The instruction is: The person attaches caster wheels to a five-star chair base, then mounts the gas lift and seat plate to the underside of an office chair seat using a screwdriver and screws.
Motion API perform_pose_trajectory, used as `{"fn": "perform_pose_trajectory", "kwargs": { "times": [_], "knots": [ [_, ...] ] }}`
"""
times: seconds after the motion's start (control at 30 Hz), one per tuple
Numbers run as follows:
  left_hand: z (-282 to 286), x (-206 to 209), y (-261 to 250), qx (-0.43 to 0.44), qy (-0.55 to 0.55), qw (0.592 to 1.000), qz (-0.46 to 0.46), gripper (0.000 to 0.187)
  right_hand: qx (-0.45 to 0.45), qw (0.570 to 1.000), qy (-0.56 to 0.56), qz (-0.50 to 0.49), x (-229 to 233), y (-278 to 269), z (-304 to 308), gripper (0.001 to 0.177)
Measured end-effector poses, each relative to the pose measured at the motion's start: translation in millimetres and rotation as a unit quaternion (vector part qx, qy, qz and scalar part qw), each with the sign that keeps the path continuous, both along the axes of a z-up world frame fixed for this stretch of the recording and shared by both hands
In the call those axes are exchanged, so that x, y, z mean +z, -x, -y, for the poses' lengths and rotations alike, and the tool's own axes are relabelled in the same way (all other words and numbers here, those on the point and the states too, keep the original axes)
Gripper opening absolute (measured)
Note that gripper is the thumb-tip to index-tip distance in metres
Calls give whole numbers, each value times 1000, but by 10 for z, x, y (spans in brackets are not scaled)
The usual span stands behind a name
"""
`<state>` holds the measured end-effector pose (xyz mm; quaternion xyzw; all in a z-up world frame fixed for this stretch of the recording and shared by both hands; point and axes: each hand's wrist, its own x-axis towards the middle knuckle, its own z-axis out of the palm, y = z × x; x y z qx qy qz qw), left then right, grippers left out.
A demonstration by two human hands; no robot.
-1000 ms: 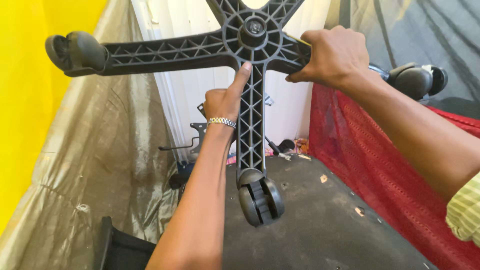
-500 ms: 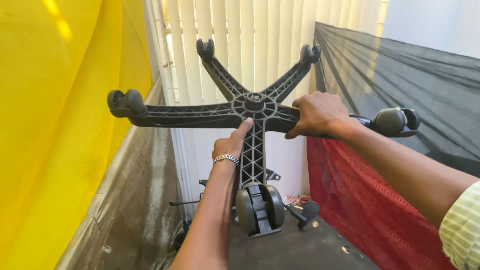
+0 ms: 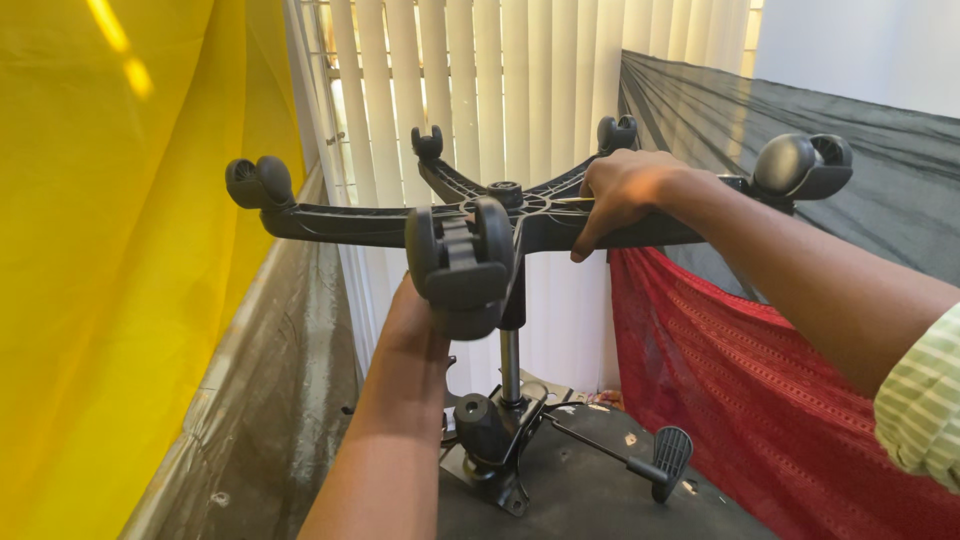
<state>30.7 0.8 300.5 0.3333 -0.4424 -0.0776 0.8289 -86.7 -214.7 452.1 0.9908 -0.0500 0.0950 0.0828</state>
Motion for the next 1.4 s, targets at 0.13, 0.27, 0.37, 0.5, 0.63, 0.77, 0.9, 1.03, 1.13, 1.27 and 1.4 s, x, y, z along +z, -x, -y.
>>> {"fn": "perform_pose_trajectory", "kwargs": {
  "times": [0.13,0.27,0.37,0.5,0.63,0.77,0.9,1.03,1.13,1.27,1.4],
  "knots": [
    [3,-126,-136,21,-30,995,-95,22,14,1000,-9,-15,-83,-130,118,68],
    [58,-330,-65,267,-331,889,-170,38,46,998,49,-13,-161,-252,193,71],
    [130,-620,176,455,-581,647,-191,55,45,995,88,-13,-226,-323,264,75],
    [168,-936,459,440,-696,561,-89,74,20,993,117,-21,-388,-442,362,83],
    [242,-908,363,405,-760,508,-13,66,6,988,150,-46,-493,-631,370,91],
    [345,-1112,280,432,-757,491,-15,53,-13,981,177,-81,-587,-822,391,94],
    [304,-1276,212,443,-739,506,-26,53,-29,980,174,-86,-632,-930,346,91],
    [287,-1368,162,442,-735,512,45,49,-48,985,156,-56,-698,-945,313,94],
    [258,-1424,184,442,-733,514,62,47,-51,988,142,-44,-654,-940,243,94],
    [280,-1457,297,443,-730,515,76,42,-44,987,147,-37,-525,-938,145,84],
    [290,-1422,490,443,-744,492,87,40,-6,985,167,-42,-398,-877,25,78]
  ]
}}
